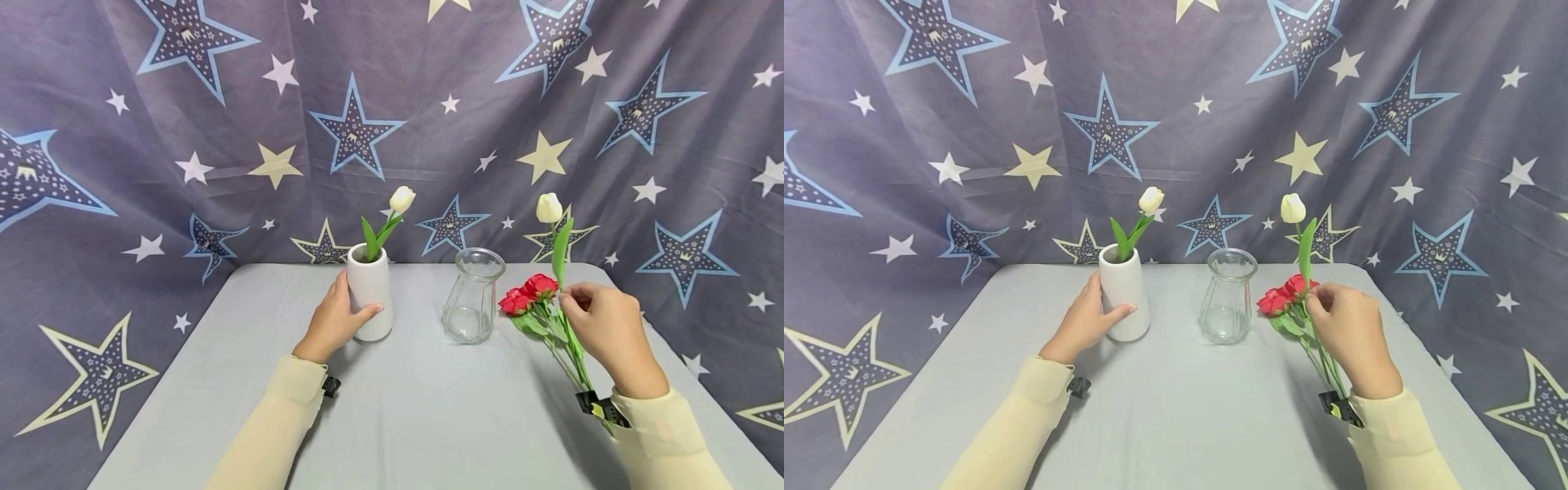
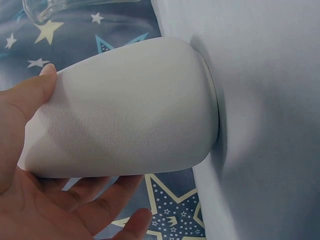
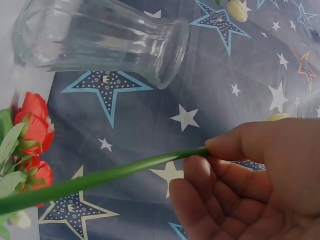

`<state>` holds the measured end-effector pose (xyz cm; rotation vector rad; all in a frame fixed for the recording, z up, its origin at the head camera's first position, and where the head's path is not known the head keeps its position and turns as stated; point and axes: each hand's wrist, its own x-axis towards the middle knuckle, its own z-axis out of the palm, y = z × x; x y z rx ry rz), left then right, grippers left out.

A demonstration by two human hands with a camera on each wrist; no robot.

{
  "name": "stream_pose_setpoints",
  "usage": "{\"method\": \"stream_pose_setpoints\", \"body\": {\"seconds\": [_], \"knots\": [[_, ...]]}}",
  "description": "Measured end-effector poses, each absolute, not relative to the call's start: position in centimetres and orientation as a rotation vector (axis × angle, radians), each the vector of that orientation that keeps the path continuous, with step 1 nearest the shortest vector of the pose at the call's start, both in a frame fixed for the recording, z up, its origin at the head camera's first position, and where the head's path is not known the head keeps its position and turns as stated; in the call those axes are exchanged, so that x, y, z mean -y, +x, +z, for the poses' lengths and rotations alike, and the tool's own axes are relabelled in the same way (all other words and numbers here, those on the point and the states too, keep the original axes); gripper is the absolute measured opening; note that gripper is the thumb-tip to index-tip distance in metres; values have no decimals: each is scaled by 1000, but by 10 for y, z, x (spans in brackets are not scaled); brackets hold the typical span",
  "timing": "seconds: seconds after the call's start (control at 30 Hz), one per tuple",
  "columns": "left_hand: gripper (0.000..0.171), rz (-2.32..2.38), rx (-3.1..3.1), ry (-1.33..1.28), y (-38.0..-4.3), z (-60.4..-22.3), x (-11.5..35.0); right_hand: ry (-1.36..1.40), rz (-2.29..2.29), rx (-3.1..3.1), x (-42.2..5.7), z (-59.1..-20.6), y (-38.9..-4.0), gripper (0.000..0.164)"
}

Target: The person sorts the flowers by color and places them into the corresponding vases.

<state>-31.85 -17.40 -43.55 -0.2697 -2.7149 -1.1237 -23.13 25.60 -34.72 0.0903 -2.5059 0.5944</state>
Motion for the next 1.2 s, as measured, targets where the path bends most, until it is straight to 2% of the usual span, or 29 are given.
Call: {"method": "stream_pose_setpoints", "body": {"seconds": [1.2], "knots": [[104,-1131,2716,-271,-318,-435,173,74,842,2300,-229,-317,-232,23]]}}
